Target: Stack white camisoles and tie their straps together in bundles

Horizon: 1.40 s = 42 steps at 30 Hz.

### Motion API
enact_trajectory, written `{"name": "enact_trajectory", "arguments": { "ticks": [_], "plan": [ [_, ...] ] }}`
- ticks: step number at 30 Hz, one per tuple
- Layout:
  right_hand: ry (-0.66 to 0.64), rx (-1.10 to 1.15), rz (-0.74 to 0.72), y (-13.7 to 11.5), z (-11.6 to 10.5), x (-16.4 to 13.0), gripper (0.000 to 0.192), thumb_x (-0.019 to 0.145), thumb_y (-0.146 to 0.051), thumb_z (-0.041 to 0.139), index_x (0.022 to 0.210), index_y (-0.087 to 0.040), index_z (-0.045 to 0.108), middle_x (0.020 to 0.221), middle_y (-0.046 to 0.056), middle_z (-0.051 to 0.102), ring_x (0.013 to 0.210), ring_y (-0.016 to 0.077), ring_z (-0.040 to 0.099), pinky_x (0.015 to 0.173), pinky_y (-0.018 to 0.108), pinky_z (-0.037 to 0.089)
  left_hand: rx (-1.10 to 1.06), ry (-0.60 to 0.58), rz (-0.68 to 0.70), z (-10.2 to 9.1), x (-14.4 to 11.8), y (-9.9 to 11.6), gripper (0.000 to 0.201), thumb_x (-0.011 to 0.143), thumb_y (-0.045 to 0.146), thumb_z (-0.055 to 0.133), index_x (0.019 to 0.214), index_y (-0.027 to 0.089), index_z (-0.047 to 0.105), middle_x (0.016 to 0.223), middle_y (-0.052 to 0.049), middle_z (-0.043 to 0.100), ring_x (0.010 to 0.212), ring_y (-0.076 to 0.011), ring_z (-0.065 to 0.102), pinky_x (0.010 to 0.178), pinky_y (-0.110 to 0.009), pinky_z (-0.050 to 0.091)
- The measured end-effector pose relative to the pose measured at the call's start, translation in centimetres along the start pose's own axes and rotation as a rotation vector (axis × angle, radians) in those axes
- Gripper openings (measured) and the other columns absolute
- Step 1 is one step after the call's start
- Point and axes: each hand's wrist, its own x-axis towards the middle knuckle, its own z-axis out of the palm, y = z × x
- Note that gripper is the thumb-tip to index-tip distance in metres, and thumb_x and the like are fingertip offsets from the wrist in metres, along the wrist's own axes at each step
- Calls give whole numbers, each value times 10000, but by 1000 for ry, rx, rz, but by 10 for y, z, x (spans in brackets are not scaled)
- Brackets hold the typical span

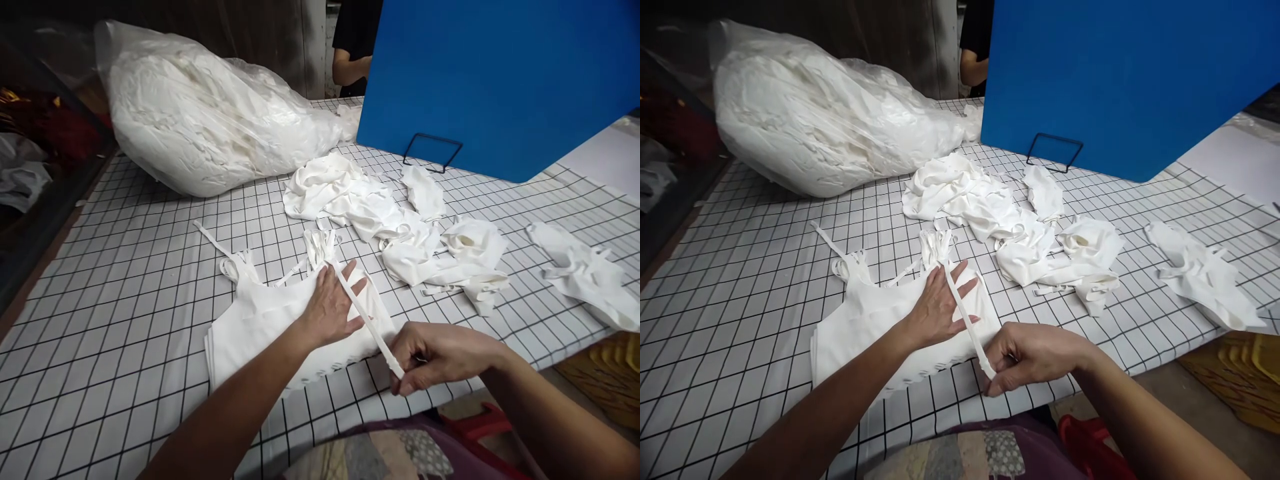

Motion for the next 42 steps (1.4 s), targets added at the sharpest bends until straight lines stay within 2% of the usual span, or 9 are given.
{"name": "enact_trajectory", "arguments": {
  "ticks": [5, 10, 14, 18, 22, 28, 34, 39, 42],
  "plan": [
    [-160, 45, -112, -7, -5, -9, 368, 845, -473, 697, 960, -134, 781, 812, 82, 675, 793, 179, 613, 724, 275, 453, -3, -6, 2, -1, 0, 0, 712, 855, 573, 601, 1448, 218, 434, 1627, -137, 168, 1453, -437, 199, 1151, -653, 187],
    [-191, 35, -165, -7, -10, -13, 367, 823, -465, 723, 1016, -161, 793, 870, 97, 672, 815, 174, 592, 719, 272, 453, -31, -3, -7, -3, 1, 0, 695, 855, 577, 601, 1439, 237, 438, 1635, -129, 144, 1457, -431, 207, 1151, -662, 186],
    [146, 13, -215, -11, -29, -1, 223, 888, -368, 677, 990, -204, 788, 915, 65, 642, 807, 144, 578, 731, 276, 465, -78, -24, -9, -5, 1, -1, 724, 847, 572, 618, 1449, 224, 417, 1618, -155, 201, 1478, -436, 154, 1153, -670, 187],
    [524, -31, -363, -34, -68, 29, 214, 906, -343, 651, 1055, -236, 762, 908, 48, 684, 837, 152, 611, 784, 319, 493, -154, 22, -34, -8, 2, -3, 861, 884, 510, 598, 1559, 260, 125, 1624, -140, 196, 1502, -388, 114, 1161, -654, 222],
    [708, 27, -451, -54, -98, 57, 241, 837, -371, 730, 1024, -223, 763, 980, 53, 711, 886, 166, 623, 801, 323, 483, -208, 123, -110, -11, 4, -5, 911, 924, 418, 561, 1565, 240, -61, 1624, -147, 194, 1509, -330, 144, 1192, -587, 244],
    [690, 54, -272, -30, -97, 81, 347, 917, -502, 582, 1026, -225, 760, 1047, 67, 694, 939, 174, 574, 766, 298, 430, -191, 271, -199, -14, 5, -19, 796, 946, 333, 525, 1563, 233, 32, 1579, -146, 298, 1464, -315, 287, 1168, -585, 302],
    [709, 243, -246, 5, -86, 96, 361, 855, -514, 654, 923, -170, 741, 758, 7, 597, 655, 110, 433, 651, 274, 360, -165, 372, -227, -24, 3, -26, 375, 927, 255, 543, 1301, 226, 535, 1211, -114, 592, 1201, -308, 535, 1028, -564, 451],
    [649, 194, -282, 12, -82, 102, 311, 842, -466, 684, 865, -156, 703, 743, -4, 572, 685, 114, 461, 666, 266, 361, -458, 503, -310, -26, 2, -30, 614, 928, 202, 536, 1491, 231, 292, 1095, -82, 620, 858, -162, 629, 793, -356, 575],
    [577, 168, -304, 14, -81, 103, 302, 871, -449, 656, 885, -149, 689, 815, 17, 612, 751, 126, 518, 733, 283, 394, -576, 516, -380, -26, 2, -36, 715, 929, 206, 539, 1541, 255, 173, 1236, -113, 583, 743, -103, 627, 620, -243, 556]
  ]
}}
